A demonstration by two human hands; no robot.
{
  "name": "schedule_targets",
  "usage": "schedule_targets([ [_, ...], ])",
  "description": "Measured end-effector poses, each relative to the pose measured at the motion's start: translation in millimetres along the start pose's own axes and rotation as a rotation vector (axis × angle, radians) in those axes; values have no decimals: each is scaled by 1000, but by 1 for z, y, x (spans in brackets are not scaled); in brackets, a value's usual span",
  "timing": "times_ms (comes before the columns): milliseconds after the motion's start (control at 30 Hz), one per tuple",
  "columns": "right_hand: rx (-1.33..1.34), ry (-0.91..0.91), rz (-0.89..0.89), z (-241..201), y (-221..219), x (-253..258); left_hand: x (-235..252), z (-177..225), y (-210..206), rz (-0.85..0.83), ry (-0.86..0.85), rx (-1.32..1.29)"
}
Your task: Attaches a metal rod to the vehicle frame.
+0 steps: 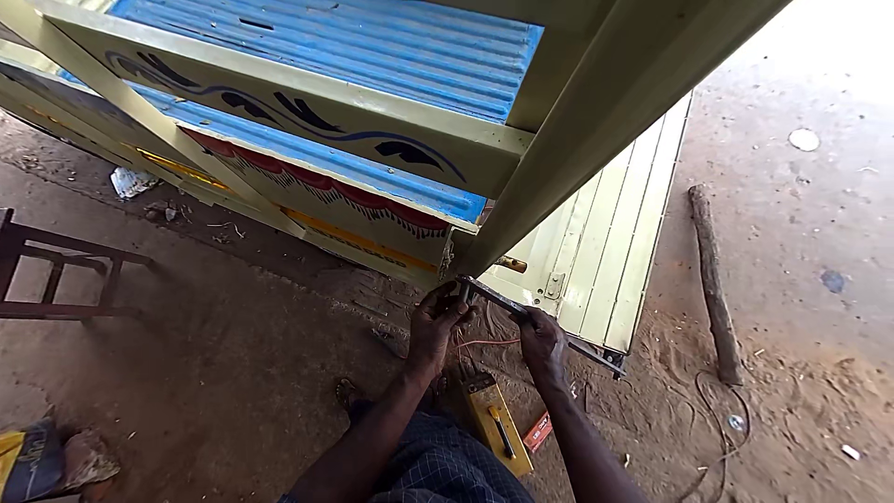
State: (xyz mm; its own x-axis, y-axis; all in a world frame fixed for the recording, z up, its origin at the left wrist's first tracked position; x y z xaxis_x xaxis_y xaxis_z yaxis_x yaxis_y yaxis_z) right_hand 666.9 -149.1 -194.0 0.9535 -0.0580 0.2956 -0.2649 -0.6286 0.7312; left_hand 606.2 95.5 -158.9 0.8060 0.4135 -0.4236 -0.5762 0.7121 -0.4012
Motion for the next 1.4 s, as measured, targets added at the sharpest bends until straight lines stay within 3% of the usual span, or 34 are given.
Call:
schedule_targets([
  [167,13,3,4,-2,-1,-6,13,5,-4,-44,26,75],
  [600,48,-20,47,-1,-1,-4,29,24,-15,-331,-117,387],
  [833,110,-119,118,-2,-3,-11,43,30,-13,-368,-355,514],
  [1067,-117,-248,275,-5,0,-32,45,29,-8,-451,-480,634],
  [1233,-137,-545,430,-27,15,-98,46,28,-6,-509,-533,658],
  [1400,-98,-750,208,-27,-33,-228,48,29,-11,-499,-592,684],
])
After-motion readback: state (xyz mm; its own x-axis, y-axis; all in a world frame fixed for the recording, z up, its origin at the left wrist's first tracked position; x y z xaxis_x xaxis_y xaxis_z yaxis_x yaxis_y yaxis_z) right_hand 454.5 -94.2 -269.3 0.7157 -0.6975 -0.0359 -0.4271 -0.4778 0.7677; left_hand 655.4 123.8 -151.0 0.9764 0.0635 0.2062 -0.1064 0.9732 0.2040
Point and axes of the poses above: each hand's wrist, its own x-axis towards the middle knuckle, its own y-axis out of the back of the hand, z = x × y, the point moved 9 cm from there along x, towards the middle knuckle, and after that the axes turned 12 degrees about z, right-handed, at the moved point
